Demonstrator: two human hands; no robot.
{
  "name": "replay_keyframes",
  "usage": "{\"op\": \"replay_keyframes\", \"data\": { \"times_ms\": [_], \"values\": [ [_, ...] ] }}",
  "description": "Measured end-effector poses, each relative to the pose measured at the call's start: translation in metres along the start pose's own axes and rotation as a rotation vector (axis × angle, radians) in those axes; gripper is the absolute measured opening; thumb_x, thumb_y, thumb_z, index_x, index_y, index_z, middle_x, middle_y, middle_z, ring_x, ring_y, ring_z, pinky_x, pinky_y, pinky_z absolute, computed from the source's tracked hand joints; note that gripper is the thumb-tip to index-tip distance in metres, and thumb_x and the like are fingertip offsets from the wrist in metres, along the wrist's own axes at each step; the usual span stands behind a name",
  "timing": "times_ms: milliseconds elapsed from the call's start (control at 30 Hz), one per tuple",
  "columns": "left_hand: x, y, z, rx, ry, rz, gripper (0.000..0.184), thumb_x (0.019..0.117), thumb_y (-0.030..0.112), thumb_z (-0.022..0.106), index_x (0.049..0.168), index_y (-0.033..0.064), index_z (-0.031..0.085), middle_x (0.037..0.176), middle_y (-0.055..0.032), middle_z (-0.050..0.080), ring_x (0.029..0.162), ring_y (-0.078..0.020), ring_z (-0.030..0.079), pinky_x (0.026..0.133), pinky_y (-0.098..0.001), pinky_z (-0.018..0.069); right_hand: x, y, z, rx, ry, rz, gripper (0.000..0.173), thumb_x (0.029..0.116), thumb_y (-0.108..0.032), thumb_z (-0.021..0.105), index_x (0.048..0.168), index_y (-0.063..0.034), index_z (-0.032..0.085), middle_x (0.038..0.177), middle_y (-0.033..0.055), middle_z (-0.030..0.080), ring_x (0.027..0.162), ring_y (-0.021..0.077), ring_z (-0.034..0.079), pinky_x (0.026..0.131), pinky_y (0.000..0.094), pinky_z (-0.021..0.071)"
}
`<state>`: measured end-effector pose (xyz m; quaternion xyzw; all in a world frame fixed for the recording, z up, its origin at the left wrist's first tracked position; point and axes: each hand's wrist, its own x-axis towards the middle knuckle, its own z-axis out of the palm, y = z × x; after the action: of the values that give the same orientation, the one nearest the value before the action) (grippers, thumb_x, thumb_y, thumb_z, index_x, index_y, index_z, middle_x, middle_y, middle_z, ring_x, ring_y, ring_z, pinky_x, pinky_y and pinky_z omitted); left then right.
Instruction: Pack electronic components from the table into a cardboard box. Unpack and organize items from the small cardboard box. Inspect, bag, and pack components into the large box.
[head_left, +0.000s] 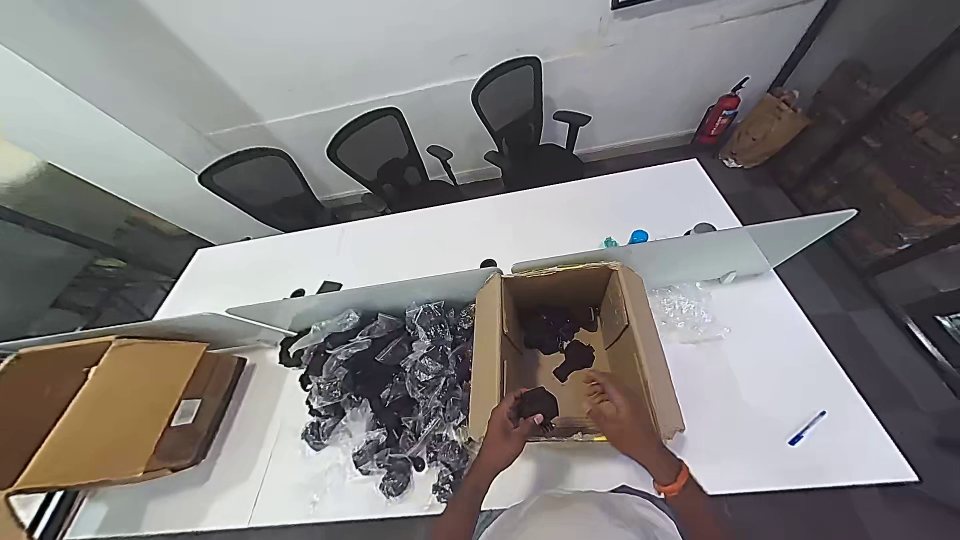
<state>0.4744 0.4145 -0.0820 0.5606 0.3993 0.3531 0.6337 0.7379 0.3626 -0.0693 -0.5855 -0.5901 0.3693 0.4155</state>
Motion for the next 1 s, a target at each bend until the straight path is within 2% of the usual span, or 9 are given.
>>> {"op": "replay_keyframes", "data": {
  "times_ms": [67,167,300,367,533,633,733,867,1000],
  "values": [
    [0.001,0.001,-0.002,-0.076,-0.072,0.028,0.047,0.0914,-0.009,0.065,0.136,-0.0092,0.051,0.124,-0.0173,0.069,0.111,-0.0243,0.070,0.098,-0.0415,0.0595,0.005,-0.015,0.037,0.086,-0.181,0.092,0.063,0.0954,-0.035,0.071,0.150,-0.0121,0.050,0.146,0.0085,0.055,0.121,0.0161,0.063,0.099,0.0363,0.0574],
    [0.005,-0.003,-0.002,-0.089,-0.100,0.068,0.046,0.0940,-0.008,0.060,0.138,-0.0085,0.048,0.133,-0.0162,0.064,0.118,-0.0212,0.066,0.103,-0.0392,0.0563,0.007,-0.017,0.075,0.176,-0.158,0.058,0.054,0.0970,-0.026,0.070,0.147,-0.0124,0.054,0.149,0.0056,0.054,0.135,0.0129,0.054,0.111,0.0350,0.0502],
    [0.005,-0.017,-0.006,-0.106,-0.112,0.086,0.046,0.0957,-0.005,0.055,0.140,-0.0098,0.042,0.150,-0.0196,0.051,0.133,-0.0260,0.057,0.110,-0.0425,0.0507,0.014,-0.015,0.075,0.360,-0.229,0.117,0.050,0.0960,-0.010,0.068,0.143,-0.0046,0.053,0.136,0.0081,0.063,0.119,0.0154,0.065,0.102,0.0349,0.0570],
    [0.005,-0.018,-0.007,-0.111,-0.129,0.085,0.046,0.0966,-0.004,0.053,0.141,-0.0093,0.041,0.153,-0.0195,0.048,0.136,-0.0264,0.054,0.112,-0.0431,0.0492,0.019,-0.017,0.070,0.373,-0.293,0.141,0.048,0.0958,-0.010,0.069,0.141,-0.0049,0.052,0.129,0.0085,0.066,0.113,0.0164,0.067,0.097,0.0352,0.0591],
    [0.007,-0.021,-0.009,-0.145,-0.157,0.096,0.045,0.0981,-0.002,0.051,0.142,-0.0085,0.041,0.151,-0.0192,0.050,0.132,-0.0257,0.057,0.110,-0.0431,0.0503,0.026,-0.013,0.063,0.245,-0.316,0.123,0.048,0.0922,-0.024,0.075,0.135,-0.0078,0.060,0.116,0.0063,0.070,0.097,0.0139,0.070,0.084,0.0328,0.0605],
    [0.005,-0.020,-0.010,-0.184,-0.130,0.045,0.044,0.1010,0.000,0.049,0.143,-0.0077,0.039,0.142,-0.0186,0.057,0.124,-0.0243,0.062,0.105,-0.0417,0.0536,0.031,-0.015,0.056,0.333,-0.397,0.137,0.052,0.0930,-0.019,0.073,0.139,-0.0019,0.056,0.124,0.0098,0.069,0.105,0.0171,0.070,0.091,0.0349,0.0609],
    [0.007,-0.015,-0.010,-0.202,-0.118,-0.022,0.042,0.1046,0.004,0.047,0.145,-0.0061,0.039,0.133,-0.0176,0.062,0.115,-0.0230,0.067,0.100,-0.0410,0.0571,0.033,-0.010,0.060,0.392,-0.339,0.137,0.040,0.0955,-0.011,0.068,0.133,0.0013,0.060,0.117,0.0106,0.072,0.101,0.0176,0.071,0.089,0.0343,0.0613],
    [0.007,-0.004,-0.013,0.162,0.060,0.103,0.051,0.1071,0.015,0.047,0.153,-0.0049,0.038,0.150,-0.0166,0.053,0.134,-0.0189,0.056,0.113,-0.0380,0.0480,0.048,0.001,0.064,0.482,-0.237,0.214,0.034,0.0976,-0.009,0.063,0.129,0.0026,0.061,0.107,0.0113,0.072,0.087,0.0188,0.071,0.076,0.0344,0.0607],
    [0.012,-0.009,-0.029,0.619,0.368,0.353,0.040,0.1052,0.017,0.049,0.138,-0.0046,0.059,0.150,-0.0209,0.053,0.140,-0.0292,0.051,0.117,-0.0452,0.0437,0.097,0.014,0.053,0.472,-0.078,0.375,0.036,0.1027,-0.018,0.060,0.133,0.0019,0.057,0.102,0.0139,0.070,0.079,0.0197,0.068,0.069,0.0353,0.0598]
  ]
}}
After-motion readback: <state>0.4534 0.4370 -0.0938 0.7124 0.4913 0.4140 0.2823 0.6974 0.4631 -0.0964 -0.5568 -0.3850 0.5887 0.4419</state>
